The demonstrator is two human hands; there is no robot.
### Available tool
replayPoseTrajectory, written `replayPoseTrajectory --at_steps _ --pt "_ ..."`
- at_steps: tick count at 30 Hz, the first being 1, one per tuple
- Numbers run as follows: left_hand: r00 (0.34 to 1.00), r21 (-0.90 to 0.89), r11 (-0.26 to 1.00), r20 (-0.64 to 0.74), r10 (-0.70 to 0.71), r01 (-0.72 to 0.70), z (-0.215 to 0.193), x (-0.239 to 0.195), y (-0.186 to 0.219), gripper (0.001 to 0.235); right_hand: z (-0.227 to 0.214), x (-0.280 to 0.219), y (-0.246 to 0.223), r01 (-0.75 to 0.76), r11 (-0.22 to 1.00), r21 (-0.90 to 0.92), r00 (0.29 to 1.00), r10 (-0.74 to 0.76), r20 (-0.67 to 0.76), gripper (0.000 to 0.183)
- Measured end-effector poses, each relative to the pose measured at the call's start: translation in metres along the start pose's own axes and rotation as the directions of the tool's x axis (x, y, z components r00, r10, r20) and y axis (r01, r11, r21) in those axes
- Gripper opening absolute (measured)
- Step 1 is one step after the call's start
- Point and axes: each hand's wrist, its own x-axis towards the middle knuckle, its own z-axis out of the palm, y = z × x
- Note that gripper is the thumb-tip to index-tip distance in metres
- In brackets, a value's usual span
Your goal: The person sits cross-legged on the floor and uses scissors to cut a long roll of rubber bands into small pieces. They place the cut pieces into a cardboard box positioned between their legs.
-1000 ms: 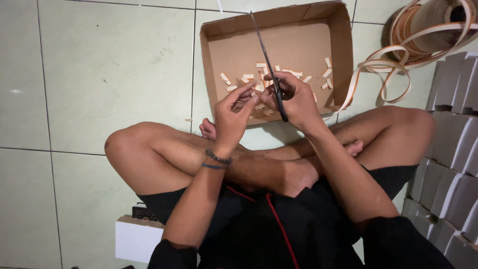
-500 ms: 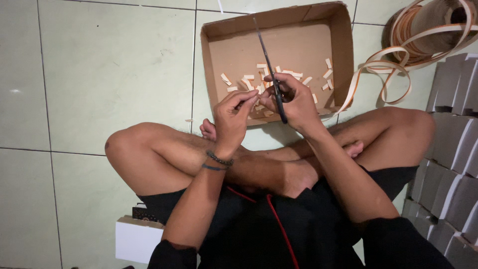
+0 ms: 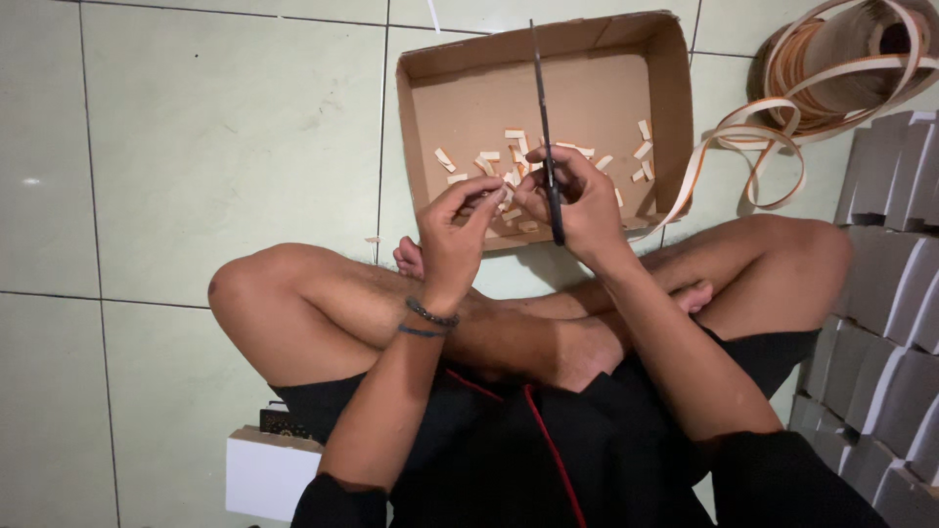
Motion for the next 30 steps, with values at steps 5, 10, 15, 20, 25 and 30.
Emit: replayPoseTrajectory --at_steps 5,10,15,20,25,30 --pt "1.0 0.005 1.0 0.004 0.017 -0.017 0.0 0.001 0.003 0.01 0.001 0.0 0.004 0.004 1.0 0.015 1.0 -0.004 -0.011 0.051" --pt "0.999 0.028 0.999 0.013 0.036 -0.036 -0.002 0.002 -0.001 0.009 0.003 -0.001 0.003 -0.004 0.999 0.037 1.0 0.005 -0.006 0.053" --pt "0.999 0.064 0.998 0.044 0.022 -0.025 -0.005 0.003 0.001 0.01 0.002 0.0 0.001 -0.009 1.0 0.025 1.0 0.009 -0.002 0.052" --pt "0.978 0.116 0.991 0.185 -0.093 0.072 -0.012 0.009 -0.012 0.016 -0.005 0.001 0.007 0.039 0.995 -0.087 0.999 -0.035 0.036 0.053" --pt "0.961 0.146 0.986 0.251 -0.116 0.081 -0.016 0.009 -0.005 0.012 -0.009 -0.001 0.012 0.064 0.989 -0.135 0.997 -0.058 0.045 0.057" --pt "0.964 0.131 0.987 0.236 -0.124 0.095 -0.013 0.005 -0.012 0.013 -0.007 -0.009 0.011 0.089 0.981 -0.172 0.996 -0.083 0.045 0.051"
